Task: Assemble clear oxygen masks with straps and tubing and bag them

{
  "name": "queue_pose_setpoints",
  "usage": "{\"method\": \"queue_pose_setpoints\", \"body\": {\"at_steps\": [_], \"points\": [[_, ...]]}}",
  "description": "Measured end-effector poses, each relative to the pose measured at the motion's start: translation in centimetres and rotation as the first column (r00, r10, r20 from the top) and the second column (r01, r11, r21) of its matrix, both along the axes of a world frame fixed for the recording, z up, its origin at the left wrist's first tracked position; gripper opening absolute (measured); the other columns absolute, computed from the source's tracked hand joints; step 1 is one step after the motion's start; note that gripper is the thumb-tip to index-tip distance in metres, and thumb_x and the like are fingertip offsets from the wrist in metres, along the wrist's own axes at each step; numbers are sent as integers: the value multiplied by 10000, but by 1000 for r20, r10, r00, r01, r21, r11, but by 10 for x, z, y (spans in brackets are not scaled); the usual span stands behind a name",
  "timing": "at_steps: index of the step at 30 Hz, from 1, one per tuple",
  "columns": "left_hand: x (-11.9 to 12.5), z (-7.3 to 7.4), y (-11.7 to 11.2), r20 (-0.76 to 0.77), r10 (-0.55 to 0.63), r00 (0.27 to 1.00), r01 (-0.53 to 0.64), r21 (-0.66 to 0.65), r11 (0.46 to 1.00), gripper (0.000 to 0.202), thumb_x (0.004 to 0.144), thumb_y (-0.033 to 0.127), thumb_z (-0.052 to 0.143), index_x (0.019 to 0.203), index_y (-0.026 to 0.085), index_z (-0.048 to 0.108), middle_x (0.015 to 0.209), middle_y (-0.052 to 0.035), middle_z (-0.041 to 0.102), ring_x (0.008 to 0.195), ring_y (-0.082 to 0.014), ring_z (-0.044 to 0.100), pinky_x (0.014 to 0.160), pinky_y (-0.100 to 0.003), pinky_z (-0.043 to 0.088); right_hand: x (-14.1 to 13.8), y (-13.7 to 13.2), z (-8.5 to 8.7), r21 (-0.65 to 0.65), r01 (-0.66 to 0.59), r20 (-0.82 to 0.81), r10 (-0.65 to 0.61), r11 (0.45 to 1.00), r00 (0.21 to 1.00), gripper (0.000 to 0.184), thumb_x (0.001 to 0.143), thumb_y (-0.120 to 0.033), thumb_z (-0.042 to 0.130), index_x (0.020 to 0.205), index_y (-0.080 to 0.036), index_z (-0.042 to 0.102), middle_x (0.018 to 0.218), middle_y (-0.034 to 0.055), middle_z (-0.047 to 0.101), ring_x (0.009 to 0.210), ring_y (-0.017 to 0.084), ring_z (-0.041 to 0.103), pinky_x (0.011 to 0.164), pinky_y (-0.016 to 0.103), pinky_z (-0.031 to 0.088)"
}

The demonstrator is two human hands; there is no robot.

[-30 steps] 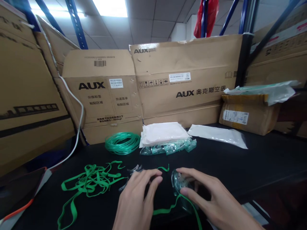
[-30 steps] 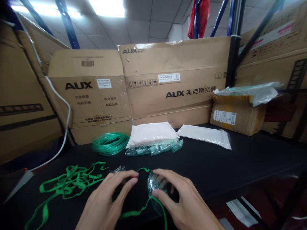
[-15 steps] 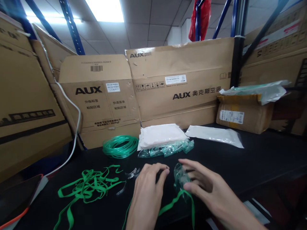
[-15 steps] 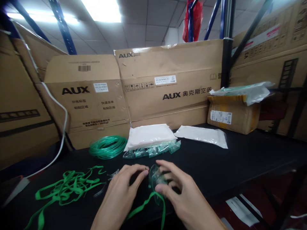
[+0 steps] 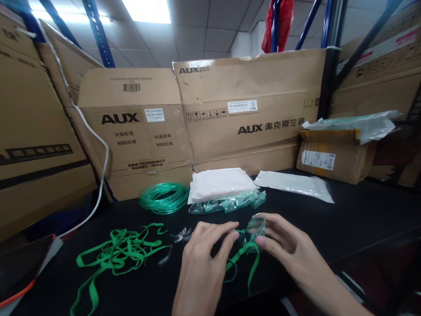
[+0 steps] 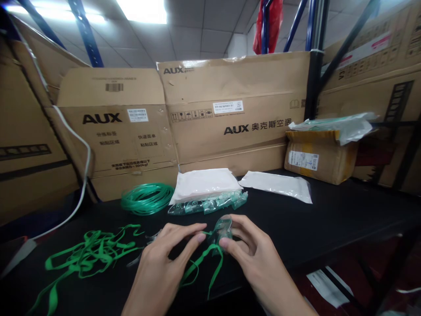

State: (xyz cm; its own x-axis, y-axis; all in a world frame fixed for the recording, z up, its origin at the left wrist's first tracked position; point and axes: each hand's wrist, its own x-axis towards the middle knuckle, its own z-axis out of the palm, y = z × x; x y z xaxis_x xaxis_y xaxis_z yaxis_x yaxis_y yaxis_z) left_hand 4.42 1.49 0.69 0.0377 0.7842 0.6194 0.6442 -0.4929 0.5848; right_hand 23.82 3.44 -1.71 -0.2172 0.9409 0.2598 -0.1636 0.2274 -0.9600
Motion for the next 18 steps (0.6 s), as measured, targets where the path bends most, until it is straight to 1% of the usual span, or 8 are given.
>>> {"method": "queue_pose_setpoints", "body": {"at_steps": [3, 6, 12, 14, 16, 18], "points": [[2, 0, 0, 12, 49, 999, -50, 13, 999, 136, 930, 244, 701, 962, 329, 803, 896, 28, 768, 841, -200, 716, 742, -309, 572, 0, 0, 0, 3, -12, 6, 12, 1000, 1000, 374, 933, -452, 726, 1234, -249, 632, 1167, 71, 745, 947, 207, 745, 876, 335, 615], [3, 0, 0, -24, 72, 997, -71, 56, 996, 143, 905, 196, 701, 904, 310, 787, 857, 35, 770, 832, -204, 708, 727, -310, 563, 0, 0, 0, 1, -17, 25, 17, 1000, 1000, 362, 932, -445, 734, 1221, -250, 640, 1156, 56, 740, 903, 176, 731, 844, 292, 601], [3, -2, -1, -145, 128, 981, -106, 151, 983, 159, 897, 137, 661, 875, 267, 751, 774, 29, 733, 756, -194, 671, 689, -301, 536, -2, -1, -1, 17, 7, 50, -8, 1000, 999, 323, 901, -392, 768, 1171, -257, 652, 1051, 23, 740, 955, 174, 712, 795, 247, 574], [5, -4, -2, -160, 146, 976, -115, 189, 975, 156, 896, 129, 652, 857, 252, 740, 752, 23, 720, 742, -193, 660, 687, -299, 531, -3, -1, -4, 34, 23, 46, -25, 999, 999, 305, 883, -364, 784, 1141, -261, 656, 1037, 17, 739, 962, 176, 710, 785, 244, 573], [6, -6, -2, -160, 142, 977, -109, 198, 974, 154, 897, 129, 653, 849, 250, 736, 744, 25, 718, 726, -188, 650, 681, -292, 528, -3, -2, -6, 52, 42, 44, -45, 998, 998, 280, 875, -341, 790, 1111, -268, 660, 1050, 13, 734, 969, 173, 703, 780, 238, 572], [6, -7, -3, -156, 122, 980, -93, 179, 979, 155, 910, 140, 655, 868, 260, 744, 765, 32, 733, 723, -180, 651, 679, -280, 530, -4, -2, -8, 62, 55, 50, -58, 997, 997, 263, 868, -315, 796, 1094, -279, 666, 1062, 3, 727, 977, 166, 697, 782, 224, 571]]}}
